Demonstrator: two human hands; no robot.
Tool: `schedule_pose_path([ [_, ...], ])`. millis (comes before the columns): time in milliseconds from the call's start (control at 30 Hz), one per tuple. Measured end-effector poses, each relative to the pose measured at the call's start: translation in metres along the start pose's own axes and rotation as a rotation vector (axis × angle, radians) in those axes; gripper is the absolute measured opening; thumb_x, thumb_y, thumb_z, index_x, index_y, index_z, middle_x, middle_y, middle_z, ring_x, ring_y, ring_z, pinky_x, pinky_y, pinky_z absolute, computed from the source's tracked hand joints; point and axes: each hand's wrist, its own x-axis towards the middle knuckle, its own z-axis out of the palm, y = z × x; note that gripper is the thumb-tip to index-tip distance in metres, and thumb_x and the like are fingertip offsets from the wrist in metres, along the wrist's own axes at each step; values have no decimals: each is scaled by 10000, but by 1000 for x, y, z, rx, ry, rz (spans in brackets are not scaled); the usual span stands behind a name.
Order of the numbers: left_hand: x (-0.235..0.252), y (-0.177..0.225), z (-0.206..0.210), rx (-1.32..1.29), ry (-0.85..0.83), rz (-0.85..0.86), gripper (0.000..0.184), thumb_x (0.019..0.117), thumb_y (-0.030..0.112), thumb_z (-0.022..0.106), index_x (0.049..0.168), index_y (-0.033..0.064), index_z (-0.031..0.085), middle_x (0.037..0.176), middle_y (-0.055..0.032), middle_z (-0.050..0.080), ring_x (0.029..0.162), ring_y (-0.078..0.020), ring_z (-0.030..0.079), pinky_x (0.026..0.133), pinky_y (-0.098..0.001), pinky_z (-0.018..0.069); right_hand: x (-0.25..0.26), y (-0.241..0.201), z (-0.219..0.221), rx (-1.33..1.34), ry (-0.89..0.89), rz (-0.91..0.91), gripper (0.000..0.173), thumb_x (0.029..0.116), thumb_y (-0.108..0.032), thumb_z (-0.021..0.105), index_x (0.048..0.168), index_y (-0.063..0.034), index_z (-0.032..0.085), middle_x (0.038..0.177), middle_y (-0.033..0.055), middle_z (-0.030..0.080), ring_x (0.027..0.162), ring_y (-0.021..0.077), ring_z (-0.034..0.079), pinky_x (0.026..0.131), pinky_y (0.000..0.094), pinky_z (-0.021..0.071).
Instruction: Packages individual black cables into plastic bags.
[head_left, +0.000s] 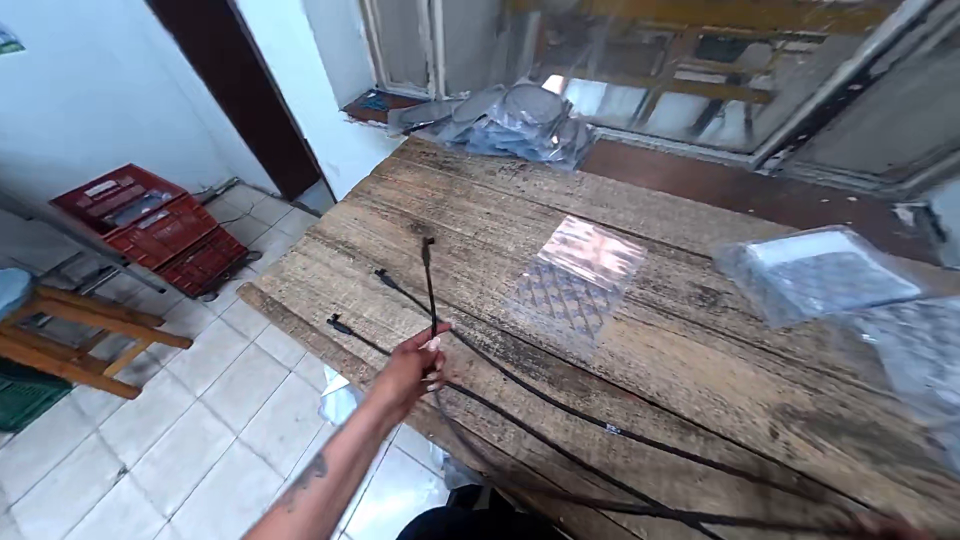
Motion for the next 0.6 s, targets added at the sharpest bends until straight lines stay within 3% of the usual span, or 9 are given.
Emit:
schedule_pose_path([
  [67, -7, 20, -5, 318, -267, -39, 384, 1101, 124, 381, 1455, 125, 531, 698, 32, 530, 521, -47, 454, 507, -209, 421, -17, -24, 75, -241, -195, -95, 455, 1064, -70, 343, 1510, -76, 256, 661, -58, 543, 519, 58, 596, 503, 268, 568],
  [100, -9, 24, -4, 452, -396, -47, 391, 1102, 143, 370, 1460, 129, 526, 712, 41, 543, 524, -36, 458, 506, -200, 422, -26, -31, 109, -351, -318, -161, 547, 1063, -50, 347, 1591, -61, 203, 678, -7, 565, 520, 84, 601, 500, 287, 565],
  [233, -16, 19, 13, 802, -656, 42, 365, 1103, 210, 384, 1402, 154, 586, 710, 68, 522, 545, -29, 456, 515, -207, 407, -44, -31, 192, -825, -706, -835, 478, 1068, -89, 455, 1544, -56, 428, 951, 105, 740, 766, 220, 713, 704, 446, 599],
  [300, -19, 16, 18, 890, -763, 120, 359, 1098, 216, 401, 1377, 161, 619, 710, 70, 505, 552, -22, 443, 515, -200, 392, -47, -22, 209, -983, -785, -1102, 443, 1056, -89, 488, 1498, -51, 489, 1088, 148, 712, 903, 307, 711, 799, 500, 593],
  [333, -20, 16, 21, 919, -787, 162, 359, 1094, 208, 402, 1368, 156, 629, 719, 67, 499, 569, -20, 440, 534, -202, 392, -47, -14, 211, -1036, -807, -1158, 434, 1039, -80, 515, 1472, -59, 519, 1057, 156, 708, 876, 324, 709, 777, 506, 590],
  [400, -21, 17, 26, 941, -692, 210, 363, 1103, 212, 375, 1343, 129, 635, 757, 35, 518, 612, -46, 451, 593, -240, 413, -47, 5, 203, -1115, -837, -1135, 397, 1043, -134, 527, 1437, -98, 570, 921, 132, 727, 716, 312, 708, 651, 504, 585],
  [467, -15, 10, 28, 876, -447, 242, 366, 1116, 241, 357, 1288, 105, 651, 764, 22, 601, 590, -50, 492, 578, -248, 435, -46, 28, 186, -1119, -884, -1044, 371, 1077, -242, 478, 1396, -109, 613, 877, 119, 733, 684, 303, 708, 638, 521, 590],
  [567, -9, -34, 11, 687, -113, 267, 387, 1084, 346, 471, 1265, 71, 674, 824, 0, 706, 628, -67, 600, 625, -275, 522, -49, 51, 154, -1131, -911, -1002, 564, 1035, -479, 515, 1422, -77, 594, 970, 128, 746, 688, 292, 712, 594, 512, 586],
  [600, -12, -56, 6, 565, -48, 269, 393, 1051, 344, 533, 1252, 35, 668, 843, -17, 693, 668, -88, 617, 661, -297, 542, -47, 56, 144, -1141, -882, -1032, 692, 989, -594, 526, 1428, -61, 584, 910, 118, 727, 658, 281, 689, 559, 493, 571],
])
